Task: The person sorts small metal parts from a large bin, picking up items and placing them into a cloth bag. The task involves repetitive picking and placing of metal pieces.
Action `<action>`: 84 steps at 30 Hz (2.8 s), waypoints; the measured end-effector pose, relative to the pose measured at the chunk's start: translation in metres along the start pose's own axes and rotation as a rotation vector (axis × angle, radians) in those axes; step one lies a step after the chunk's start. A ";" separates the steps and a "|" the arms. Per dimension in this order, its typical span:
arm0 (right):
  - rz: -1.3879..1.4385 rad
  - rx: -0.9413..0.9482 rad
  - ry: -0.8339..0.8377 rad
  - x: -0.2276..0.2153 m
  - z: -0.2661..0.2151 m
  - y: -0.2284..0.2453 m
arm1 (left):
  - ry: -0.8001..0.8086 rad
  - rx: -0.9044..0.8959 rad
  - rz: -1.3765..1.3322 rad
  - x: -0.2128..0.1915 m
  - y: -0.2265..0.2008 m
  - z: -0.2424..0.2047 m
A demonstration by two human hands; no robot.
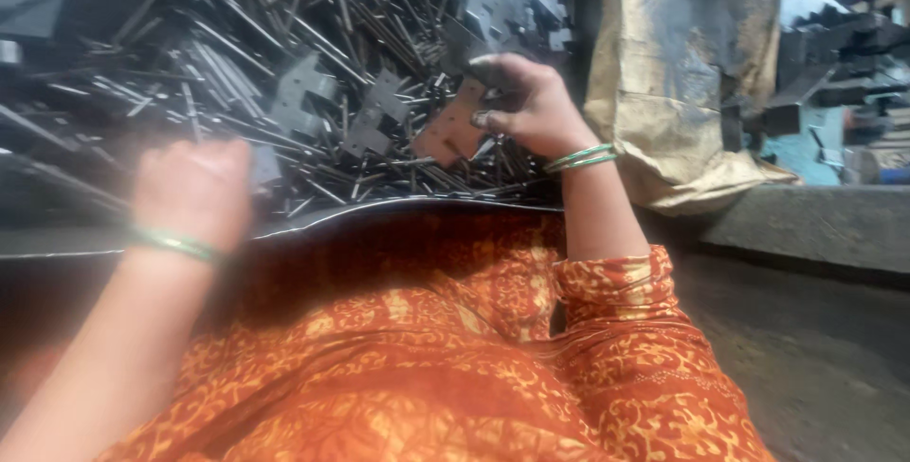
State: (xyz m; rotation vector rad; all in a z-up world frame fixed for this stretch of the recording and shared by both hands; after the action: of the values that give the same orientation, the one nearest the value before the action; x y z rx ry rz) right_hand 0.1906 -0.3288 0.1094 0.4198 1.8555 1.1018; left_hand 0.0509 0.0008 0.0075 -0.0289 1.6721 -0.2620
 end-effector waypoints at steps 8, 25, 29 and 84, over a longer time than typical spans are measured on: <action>-0.135 0.003 -0.194 0.029 -0.021 -0.019 | 0.277 -0.081 -0.254 0.015 -0.002 0.009; -0.587 -0.220 -0.431 0.050 -0.040 -0.065 | -0.190 -0.308 0.009 0.018 0.030 0.035; -0.237 -0.034 -0.456 0.045 -0.039 -0.088 | -0.370 -0.324 0.029 0.025 0.017 0.029; 0.144 -0.213 -1.045 -0.150 -0.083 -0.081 | 0.167 -0.579 -0.368 -0.080 0.100 0.032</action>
State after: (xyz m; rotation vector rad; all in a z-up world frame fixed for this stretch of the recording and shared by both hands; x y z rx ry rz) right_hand 0.2124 -0.5151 0.1375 0.8162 0.7923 0.8875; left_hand 0.1053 0.1075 0.0642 -0.7700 1.8543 -0.0464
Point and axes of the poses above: each hand's wrist, its own z-axis towards the middle knuckle, its own x-axis out of the palm, y = z × x, the point moved 4 cm from there along z, towards the middle knuckle, and after that the axes turned 1 degree about z, right-handed, at the moved point
